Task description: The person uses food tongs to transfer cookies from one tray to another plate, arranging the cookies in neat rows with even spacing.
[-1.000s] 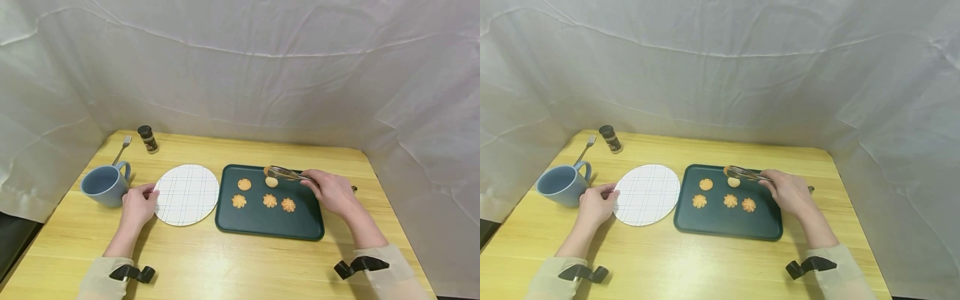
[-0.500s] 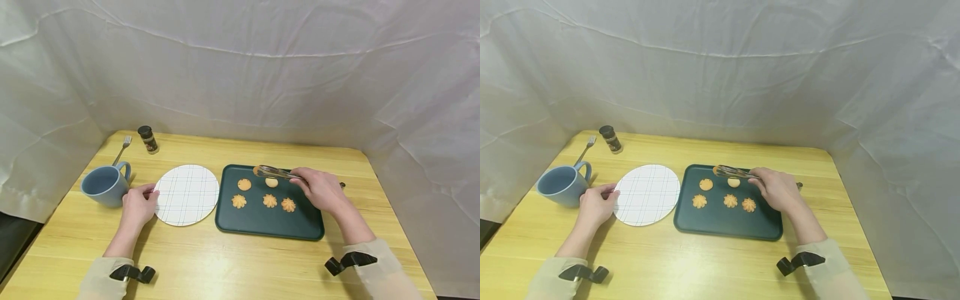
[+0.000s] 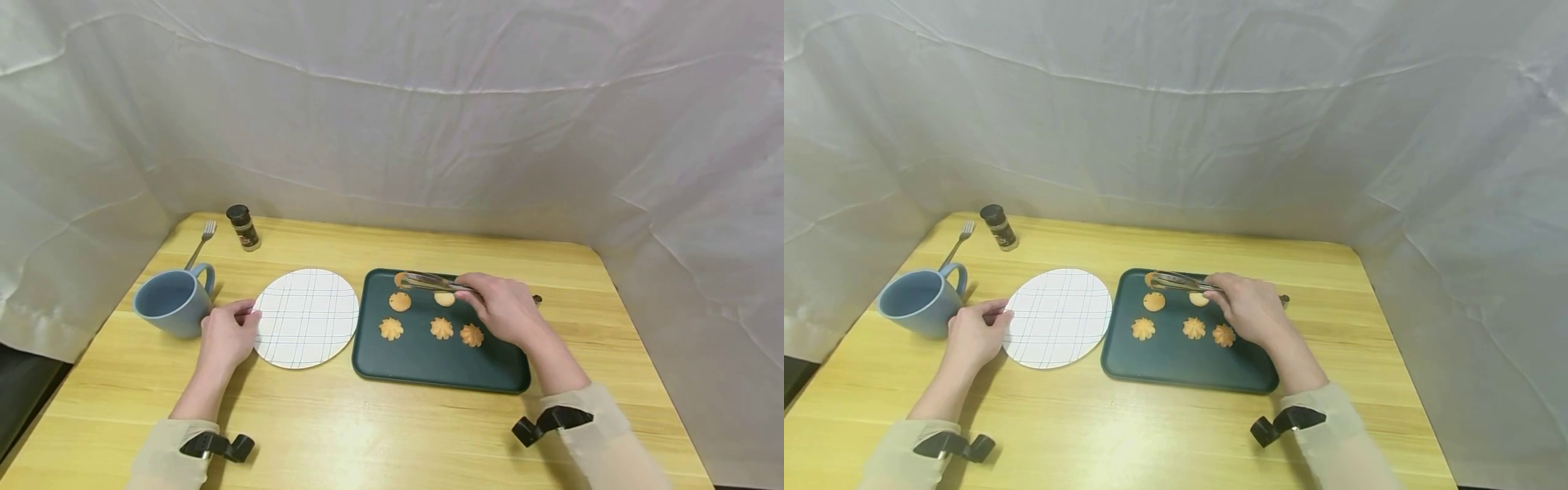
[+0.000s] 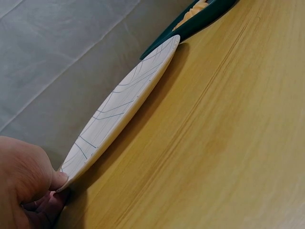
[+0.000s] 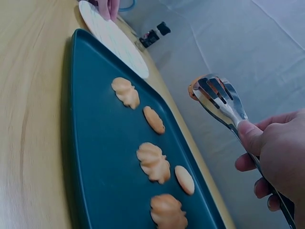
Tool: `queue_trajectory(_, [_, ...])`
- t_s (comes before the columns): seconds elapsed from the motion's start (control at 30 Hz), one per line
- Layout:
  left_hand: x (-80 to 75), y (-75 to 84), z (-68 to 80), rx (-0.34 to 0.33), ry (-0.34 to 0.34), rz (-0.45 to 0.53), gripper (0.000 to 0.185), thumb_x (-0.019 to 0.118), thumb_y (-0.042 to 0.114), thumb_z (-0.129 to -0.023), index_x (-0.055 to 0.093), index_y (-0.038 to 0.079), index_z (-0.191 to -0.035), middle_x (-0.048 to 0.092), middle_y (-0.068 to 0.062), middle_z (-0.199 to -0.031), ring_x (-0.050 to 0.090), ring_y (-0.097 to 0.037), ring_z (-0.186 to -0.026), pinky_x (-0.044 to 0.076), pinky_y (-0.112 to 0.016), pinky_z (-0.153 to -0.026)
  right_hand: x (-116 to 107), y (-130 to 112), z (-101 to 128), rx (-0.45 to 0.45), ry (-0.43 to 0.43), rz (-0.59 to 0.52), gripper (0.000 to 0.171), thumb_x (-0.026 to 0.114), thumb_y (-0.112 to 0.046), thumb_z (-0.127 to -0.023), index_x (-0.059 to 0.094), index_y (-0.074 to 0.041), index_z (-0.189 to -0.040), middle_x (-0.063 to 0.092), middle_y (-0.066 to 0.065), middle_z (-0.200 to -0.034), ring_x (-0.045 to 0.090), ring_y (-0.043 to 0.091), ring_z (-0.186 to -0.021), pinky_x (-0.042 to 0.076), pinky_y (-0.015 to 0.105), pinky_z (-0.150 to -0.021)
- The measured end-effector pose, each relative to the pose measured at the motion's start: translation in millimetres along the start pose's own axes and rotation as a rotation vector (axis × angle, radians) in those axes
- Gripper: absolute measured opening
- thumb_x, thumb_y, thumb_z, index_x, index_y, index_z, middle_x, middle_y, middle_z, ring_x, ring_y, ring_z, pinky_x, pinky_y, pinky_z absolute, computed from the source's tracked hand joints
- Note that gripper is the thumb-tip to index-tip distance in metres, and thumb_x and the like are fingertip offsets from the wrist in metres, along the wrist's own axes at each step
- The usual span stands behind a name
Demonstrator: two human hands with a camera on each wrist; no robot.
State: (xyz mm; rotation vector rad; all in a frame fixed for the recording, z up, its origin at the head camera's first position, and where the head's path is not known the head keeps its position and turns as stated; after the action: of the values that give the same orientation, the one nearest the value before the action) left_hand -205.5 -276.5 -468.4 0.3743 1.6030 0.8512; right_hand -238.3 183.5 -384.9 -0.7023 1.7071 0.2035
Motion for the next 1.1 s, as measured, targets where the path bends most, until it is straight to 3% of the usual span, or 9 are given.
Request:
queue_trajectory(0.47, [-0.4,1.2,-0.6,0.019,0.009,0.002,0.035,0.065,0.014,-0.103,0.07,-0.006,-0.132,0.074,-0.021,-0.108,0.067,-0.033,-0.099,0.049,-0.044,-0.084,19,-27,-18,-0.038,-0.036,-0.018,0.03,0.065,-0.034,-0.106,0.073,-0.017,-0.129,0.076,0.001,-0.119,0.07,0.016,-0.078,0.055,0.041,-0.065])
queue_trajectory(1.1, [0.5,-0.8,-0.4,0.011,0.011,-0.004,0.035,0.065,0.015,-0.103,0.071,-0.005,-0.131,0.074,-0.02,-0.107,0.066,-0.033,-0.099,0.048,-0.043,-0.084,56,-68,-41,-0.104,-0.057,-0.026,0.019,0.066,-0.033,-0.106,0.075,-0.024,-0.12,0.074,-0.008,-0.106,0.064,0.013,-0.076,0.049,0.037,-0.062])
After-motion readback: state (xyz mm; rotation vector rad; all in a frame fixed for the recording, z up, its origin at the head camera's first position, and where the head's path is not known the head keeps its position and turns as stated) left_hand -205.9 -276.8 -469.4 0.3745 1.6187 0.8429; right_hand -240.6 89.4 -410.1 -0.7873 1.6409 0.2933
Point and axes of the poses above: each hand's wrist, its own z-axis away from the middle knuckle, its own x-axis out of the palm, y = z × x, the point moved 8 cm from there along -z, towards the middle knuckle
